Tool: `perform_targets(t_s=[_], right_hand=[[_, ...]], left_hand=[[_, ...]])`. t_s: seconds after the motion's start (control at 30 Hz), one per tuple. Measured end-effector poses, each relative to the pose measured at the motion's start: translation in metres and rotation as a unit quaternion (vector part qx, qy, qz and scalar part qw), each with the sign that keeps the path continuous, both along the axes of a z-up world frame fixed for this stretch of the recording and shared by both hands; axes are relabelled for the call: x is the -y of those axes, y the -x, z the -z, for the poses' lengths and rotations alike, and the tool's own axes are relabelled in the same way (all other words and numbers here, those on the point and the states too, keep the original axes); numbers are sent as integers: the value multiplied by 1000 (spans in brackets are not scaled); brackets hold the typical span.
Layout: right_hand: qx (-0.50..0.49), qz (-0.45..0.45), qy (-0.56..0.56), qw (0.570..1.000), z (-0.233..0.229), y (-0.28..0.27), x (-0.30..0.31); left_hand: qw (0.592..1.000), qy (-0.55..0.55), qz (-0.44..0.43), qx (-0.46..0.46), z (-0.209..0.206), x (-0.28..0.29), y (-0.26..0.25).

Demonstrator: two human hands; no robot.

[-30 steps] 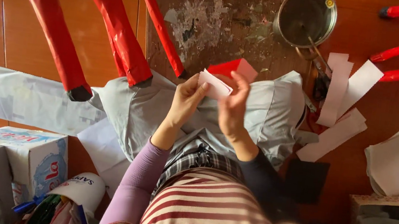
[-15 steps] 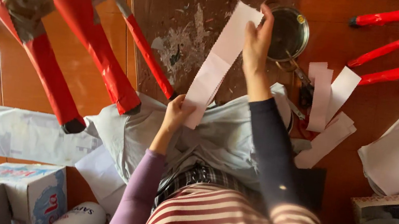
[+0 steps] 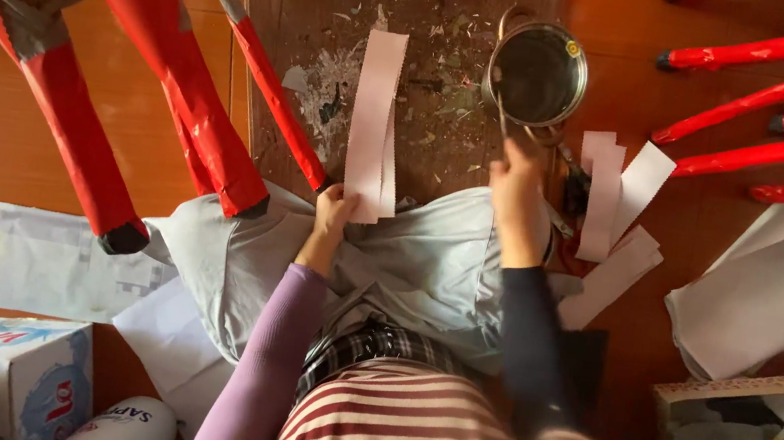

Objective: The person is gluing red paper strips onto a paper-mache giraffe frame to decorate it.

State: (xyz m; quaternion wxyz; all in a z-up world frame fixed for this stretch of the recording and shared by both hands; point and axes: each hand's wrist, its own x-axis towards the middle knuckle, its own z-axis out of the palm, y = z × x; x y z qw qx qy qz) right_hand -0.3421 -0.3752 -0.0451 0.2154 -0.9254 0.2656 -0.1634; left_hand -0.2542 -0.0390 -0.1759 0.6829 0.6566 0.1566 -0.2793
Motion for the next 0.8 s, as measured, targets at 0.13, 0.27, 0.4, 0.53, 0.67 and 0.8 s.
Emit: perform_targets(t_s=[0.13,0.27,0.4,0.53,0.67,0.8], right_hand=[[90,158,-562,807,-3,-44,-46],[92,150,-716,675,1,-52,-32],[84,119,-745,651,39,-44,-9],[23,29,-563,826,31,-52,-31],[11,-143,-331,933,10,-88,-84],[-94,-187,-66,976,-11,-138,-109]], left_hand=[[999,-13,-1,48,18,-5,1],[993,-53,5,102,12,-6,-2],[995,-77,0,63,5,-7,2],[998,-21,-25,47,-1,-5,2],[999,8,-31,5,-11,-4,1],[996,82,-21,2,-21,-5,2]])
